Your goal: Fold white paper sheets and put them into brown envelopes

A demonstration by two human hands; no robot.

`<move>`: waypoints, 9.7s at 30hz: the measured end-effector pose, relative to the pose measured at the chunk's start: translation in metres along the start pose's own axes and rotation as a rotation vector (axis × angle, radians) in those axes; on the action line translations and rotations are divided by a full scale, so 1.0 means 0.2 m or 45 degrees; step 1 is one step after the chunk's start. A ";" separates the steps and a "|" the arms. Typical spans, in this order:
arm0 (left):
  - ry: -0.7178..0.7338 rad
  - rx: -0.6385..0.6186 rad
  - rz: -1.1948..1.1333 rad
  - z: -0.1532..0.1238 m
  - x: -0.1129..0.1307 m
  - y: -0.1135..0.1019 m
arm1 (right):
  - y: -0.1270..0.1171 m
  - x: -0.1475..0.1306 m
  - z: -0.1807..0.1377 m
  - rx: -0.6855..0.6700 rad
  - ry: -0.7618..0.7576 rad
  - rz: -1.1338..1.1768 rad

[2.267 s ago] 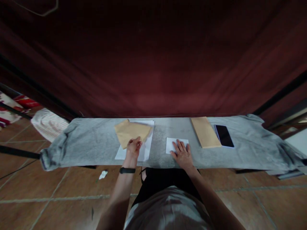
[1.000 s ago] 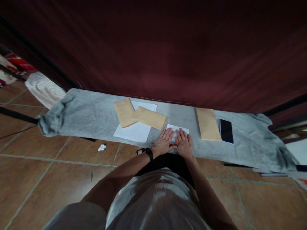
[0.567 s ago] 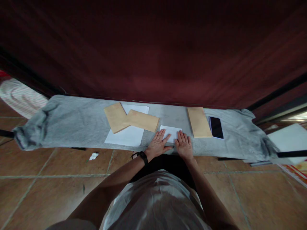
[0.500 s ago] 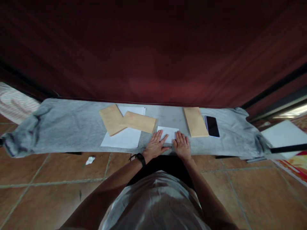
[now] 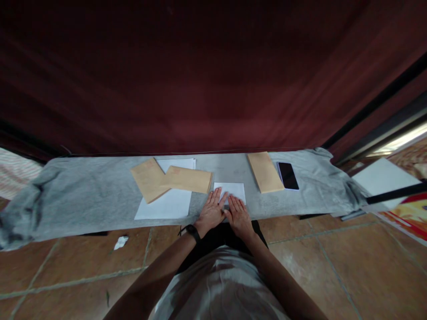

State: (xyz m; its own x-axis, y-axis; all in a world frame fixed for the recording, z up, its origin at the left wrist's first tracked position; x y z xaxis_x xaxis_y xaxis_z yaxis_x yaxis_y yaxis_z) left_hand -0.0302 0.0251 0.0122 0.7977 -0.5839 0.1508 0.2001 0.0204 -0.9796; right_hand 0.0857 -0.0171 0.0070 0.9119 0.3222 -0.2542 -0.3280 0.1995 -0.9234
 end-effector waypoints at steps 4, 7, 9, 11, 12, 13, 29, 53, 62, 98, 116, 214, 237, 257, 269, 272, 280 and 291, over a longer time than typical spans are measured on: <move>0.002 0.024 0.014 0.00 0.00 -0.01 | -0.03 0.07 -0.04 0.001 0.022 -0.087; 0.000 0.034 0.034 0.00 0.00 -0.01 | -0.05 0.11 -0.07 -0.004 0.023 -0.130; -0.003 0.043 0.041 -0.01 0.00 -0.01 | -0.06 0.13 -0.09 -0.001 0.034 -0.144; -0.008 0.058 0.040 -0.03 0.00 -0.01 | -0.06 0.15 -0.10 0.009 0.054 -0.146; -0.013 0.067 0.039 -0.04 0.00 -0.01 | -0.07 0.16 -0.10 0.015 0.063 -0.143; -0.022 0.077 0.038 -0.06 -0.01 -0.01 | -0.07 0.17 -0.11 0.020 0.069 -0.139; 0.025 0.044 0.023 -0.11 0.22 0.01 | -0.07 0.18 -0.11 0.002 0.062 -0.138; -0.024 0.023 0.117 -0.19 0.12 -0.01 | -0.06 0.08 -0.04 -0.101 -0.143 -0.054; -0.090 0.080 0.014 -0.09 0.13 -0.01 | -0.09 0.23 -0.11 -0.049 -0.083 -0.049; -0.199 0.119 -0.025 0.19 0.03 0.08 | 0.03 0.24 0.24 -0.003 0.130 -0.116; -0.086 0.041 0.001 0.14 0.02 0.04 | -0.01 0.34 0.18 0.137 0.121 -0.182; -0.211 0.020 -0.031 0.15 0.01 0.07 | 0.00 0.14 0.27 -0.113 0.039 -0.110; -0.026 -0.050 -0.020 -0.09 -0.02 -0.04 | 0.01 0.34 0.19 0.025 0.065 -0.163; 0.001 -0.029 0.005 -0.09 -0.04 -0.02 | -0.01 0.19 0.22 -0.001 0.000 -0.100; -0.063 0.079 -0.053 0.05 0.04 -0.01 | 0.04 0.16 0.15 -0.016 -0.026 -0.180; -0.100 0.066 -0.091 0.17 0.06 0.02 | 0.04 0.15 0.14 -0.023 -0.032 -0.198; -0.090 0.109 -0.091 0.20 0.01 0.06 | 0.03 0.16 0.14 0.021 0.000 -0.185; -0.135 0.069 -0.044 0.20 0.01 0.06 | -0.02 0.26 0.11 0.022 0.086 -0.234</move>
State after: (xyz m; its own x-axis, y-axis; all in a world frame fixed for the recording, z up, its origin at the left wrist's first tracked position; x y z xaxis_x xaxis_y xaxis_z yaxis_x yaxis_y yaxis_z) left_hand -0.0033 0.0561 0.0052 0.8450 -0.4957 0.2005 0.2569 0.0475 -0.9653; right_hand 0.1288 0.0191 0.0045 0.9710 0.2164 -0.1013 -0.1583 0.2651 -0.9511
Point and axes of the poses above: each hand's wrist, its own z-axis towards the middle knuckle, its own y-axis out of the palm, x = y × z, the point moved 6 cm from there along z, towards the middle knuckle, and after that the axes turned 1 degree about -z, right-handed, at the moved point
